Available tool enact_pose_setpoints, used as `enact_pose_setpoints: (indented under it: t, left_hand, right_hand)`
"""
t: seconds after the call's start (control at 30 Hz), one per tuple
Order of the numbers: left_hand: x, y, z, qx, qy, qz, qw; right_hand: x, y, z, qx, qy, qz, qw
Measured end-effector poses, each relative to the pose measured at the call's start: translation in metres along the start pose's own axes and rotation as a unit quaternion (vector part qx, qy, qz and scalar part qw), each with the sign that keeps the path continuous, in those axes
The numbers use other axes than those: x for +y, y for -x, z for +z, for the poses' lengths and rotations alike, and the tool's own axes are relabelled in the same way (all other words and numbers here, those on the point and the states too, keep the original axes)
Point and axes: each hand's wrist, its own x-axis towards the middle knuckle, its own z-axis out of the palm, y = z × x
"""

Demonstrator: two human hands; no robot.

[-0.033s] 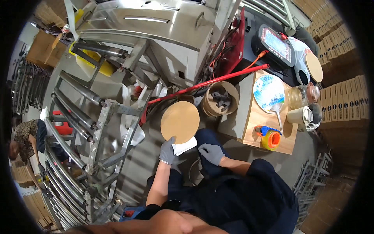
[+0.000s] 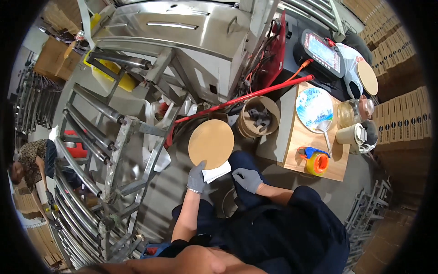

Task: Organizing and placing paper discs into a cylindrical container at a workstation.

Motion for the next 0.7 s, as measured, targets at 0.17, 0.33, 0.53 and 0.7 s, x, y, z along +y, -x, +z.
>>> enact_pose_setpoints:
  t: [0.17,0.33,0.53,0.7]
  left_hand:
    - [-0.042,0.045,0.012,0.025,-0.053,0.055,0.997]
    - [-0.084,0.093,0.027,0.013,-0.072,0.098,0.992]
    - [-0.112,0.143,0.032,-0.001,-0.183,0.138,0.973]
    - [-0.130,0.193,0.050,-0.050,-0.160,0.120,0.979]
  right_hand:
    - [0.033,0.027,0.009,0.051,-0.049,0.005,0.998]
    - [0.061,0.041,0.003,0.155,-0.215,-0.054,0.963]
    - [0.029,0.082,-0.033,0.012,-0.742,0.130,0.658]
    - [0.044,0.120,-0.031,-0.023,-0.614,0.076,0.785]
